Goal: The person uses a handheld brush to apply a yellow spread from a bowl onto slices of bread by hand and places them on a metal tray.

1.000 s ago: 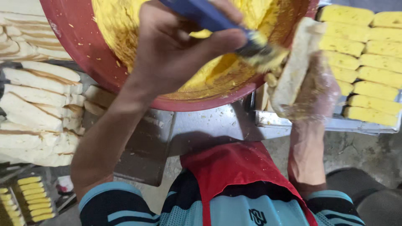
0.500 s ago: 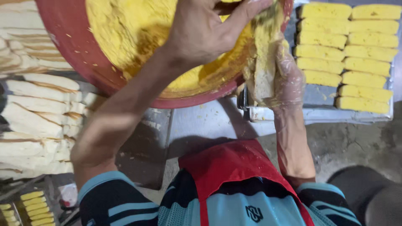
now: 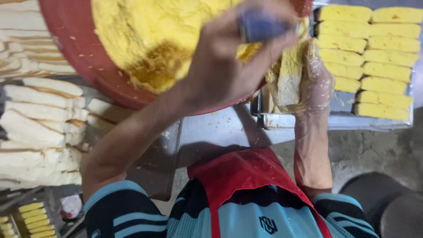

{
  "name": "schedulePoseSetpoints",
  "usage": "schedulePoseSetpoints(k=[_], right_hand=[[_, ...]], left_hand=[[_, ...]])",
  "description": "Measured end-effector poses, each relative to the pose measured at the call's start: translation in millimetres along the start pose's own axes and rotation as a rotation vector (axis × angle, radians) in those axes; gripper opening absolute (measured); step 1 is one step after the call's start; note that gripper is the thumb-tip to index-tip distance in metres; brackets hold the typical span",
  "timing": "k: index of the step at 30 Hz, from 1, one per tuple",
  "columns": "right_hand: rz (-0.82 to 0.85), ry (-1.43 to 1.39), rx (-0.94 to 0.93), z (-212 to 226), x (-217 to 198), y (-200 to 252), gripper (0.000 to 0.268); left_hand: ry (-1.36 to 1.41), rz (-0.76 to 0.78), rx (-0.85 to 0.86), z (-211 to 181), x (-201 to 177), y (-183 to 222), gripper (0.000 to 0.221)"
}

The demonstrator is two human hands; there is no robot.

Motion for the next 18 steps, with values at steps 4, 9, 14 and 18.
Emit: schedulePoseSetpoints(k=[4, 9, 14, 18], right_hand=[[-0.044, 0.050, -0.128, -4.5, -17.9, -7.8, 0.044], [-0.101, -0.032, -0.268, -3.4, -62.9, -18.3, 0.039], [0.193, -0.338, -0.109, -13.1, -111.2, -13.9, 0.043], [0.059, -0.469, -0.066, -39.6, -152.8, -11.5, 0.049]], left_hand=[[-0.217, 0.162, 0.080, -41.5, 45.2, 38.9, 0.028], [0.147, 0.059, -0.384, -13.0, -21.6, 45.9, 0.012], [-0.066, 0.134, -0.465, 31.3, -83.2, 54.4, 0.014], [-0.176, 0.296, -0.672, 78.0, -78.5, 100.4, 0.023]])
Point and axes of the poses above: each hand's wrist, its own y-axis away from the middle knuckle, its own x-axis out of the palm, z = x × y, the point moved 7 cm from there along -y, towards the middle knuckle, and after that the axes turned 11 degrees about y, right-handed, at the moved point
